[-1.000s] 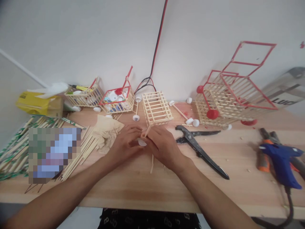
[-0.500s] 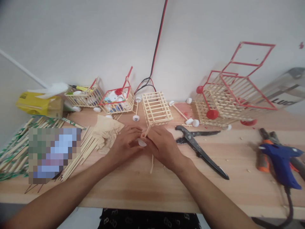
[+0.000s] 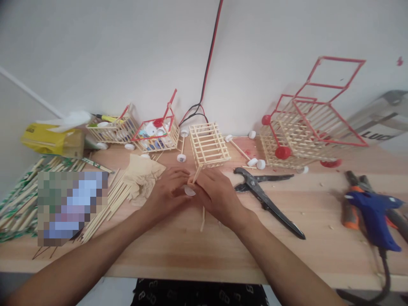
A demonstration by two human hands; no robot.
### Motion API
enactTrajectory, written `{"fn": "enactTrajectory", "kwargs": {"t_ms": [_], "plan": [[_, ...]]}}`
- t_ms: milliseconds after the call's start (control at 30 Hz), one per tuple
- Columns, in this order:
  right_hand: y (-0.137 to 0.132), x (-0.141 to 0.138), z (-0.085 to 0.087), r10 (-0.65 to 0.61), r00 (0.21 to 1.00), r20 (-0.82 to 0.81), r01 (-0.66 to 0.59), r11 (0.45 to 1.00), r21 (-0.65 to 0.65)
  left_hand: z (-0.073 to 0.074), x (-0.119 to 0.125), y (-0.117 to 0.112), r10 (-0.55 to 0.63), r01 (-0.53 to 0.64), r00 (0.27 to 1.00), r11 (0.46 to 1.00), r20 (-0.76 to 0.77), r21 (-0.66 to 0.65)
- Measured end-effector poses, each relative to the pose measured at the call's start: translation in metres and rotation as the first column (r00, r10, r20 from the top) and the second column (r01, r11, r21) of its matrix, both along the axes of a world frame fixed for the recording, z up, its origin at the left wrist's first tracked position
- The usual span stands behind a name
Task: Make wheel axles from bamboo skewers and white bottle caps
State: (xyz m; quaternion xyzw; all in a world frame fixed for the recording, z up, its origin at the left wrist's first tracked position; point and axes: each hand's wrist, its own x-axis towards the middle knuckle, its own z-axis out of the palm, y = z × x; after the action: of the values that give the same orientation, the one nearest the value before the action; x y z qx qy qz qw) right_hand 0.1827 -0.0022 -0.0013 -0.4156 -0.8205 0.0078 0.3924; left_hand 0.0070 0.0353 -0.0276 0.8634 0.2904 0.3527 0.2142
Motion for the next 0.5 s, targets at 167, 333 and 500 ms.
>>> {"fn": "enactTrajectory", "kwargs": {"t_ms": [167,333,500], "plan": [[-0.0002,0.0002,-0.0004,0.003,1.0,0.0,-0.003,1.0,0.002,-0.0007,-0.0002,-0.0004,0.003,-0.003,1.0,1.0,0.013,-0.005],[-0.0005,-0.0002,-0.0002,0.001,1.0,-0.001,-0.001,1.0,-0.014,-0.0017,-0.0004,0.0,0.008,-0.008,1.0,1.0,-0.003,-0.007],[0.0014,0.0015,-0.0025,0.014,1.0,0.006,-0.014,0.999,-0.035,0.0019,0.0002,-0.0001,0.006,-0.008,0.998,0.999,-0.059,-0.037]]}}
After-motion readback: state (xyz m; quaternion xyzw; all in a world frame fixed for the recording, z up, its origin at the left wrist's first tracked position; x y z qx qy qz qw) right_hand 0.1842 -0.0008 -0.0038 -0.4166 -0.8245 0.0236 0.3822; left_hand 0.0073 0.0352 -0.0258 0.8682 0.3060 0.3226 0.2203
